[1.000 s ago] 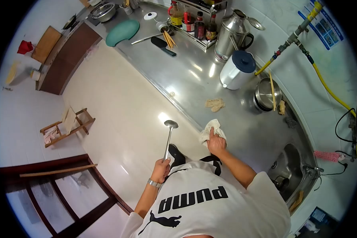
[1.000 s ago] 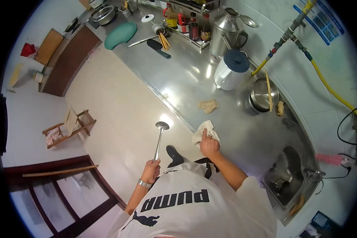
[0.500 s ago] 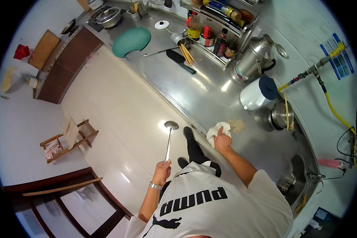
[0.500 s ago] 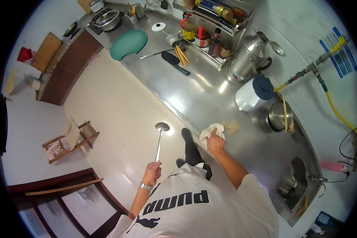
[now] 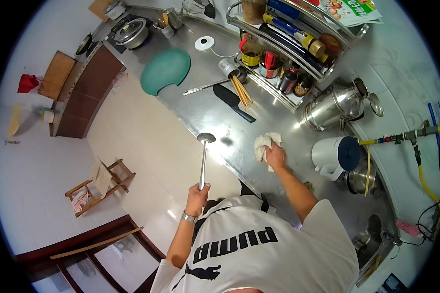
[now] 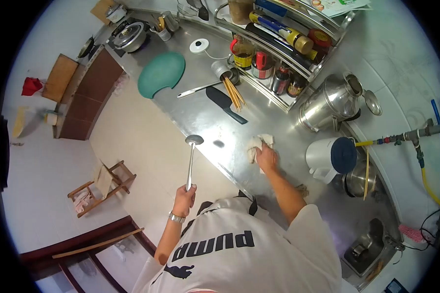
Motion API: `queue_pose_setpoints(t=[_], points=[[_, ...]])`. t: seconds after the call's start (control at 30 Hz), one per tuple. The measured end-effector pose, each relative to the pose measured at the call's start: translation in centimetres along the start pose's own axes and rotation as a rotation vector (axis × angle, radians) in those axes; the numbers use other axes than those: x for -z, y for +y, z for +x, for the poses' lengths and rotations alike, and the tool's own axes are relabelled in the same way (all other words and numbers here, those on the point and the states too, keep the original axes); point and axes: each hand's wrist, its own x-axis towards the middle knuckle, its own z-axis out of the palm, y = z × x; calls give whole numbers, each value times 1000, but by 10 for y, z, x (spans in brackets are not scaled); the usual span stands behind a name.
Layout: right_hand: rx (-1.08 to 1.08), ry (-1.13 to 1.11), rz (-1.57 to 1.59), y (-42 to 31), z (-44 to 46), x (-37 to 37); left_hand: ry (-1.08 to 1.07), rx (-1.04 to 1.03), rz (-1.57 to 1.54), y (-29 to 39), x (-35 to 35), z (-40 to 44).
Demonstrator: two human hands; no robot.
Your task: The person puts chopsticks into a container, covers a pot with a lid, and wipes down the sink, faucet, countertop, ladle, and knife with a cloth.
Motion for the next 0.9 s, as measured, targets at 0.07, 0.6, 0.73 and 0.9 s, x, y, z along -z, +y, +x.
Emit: queue_pose_setpoints(t=[0.07,0.6,0.73,0.9], points=[[40,112,135,5,8,-14,-2,-8,16,8,2,18],[-23,-65,1036,-285,37,-13,-124,-549,460,77,57,148],[-175,-7,1356,-345,68,-21,-291,-367,350,97,117,179],[-305,71,1657,-405,104,-33,-374,-387,373,149,179,195]])
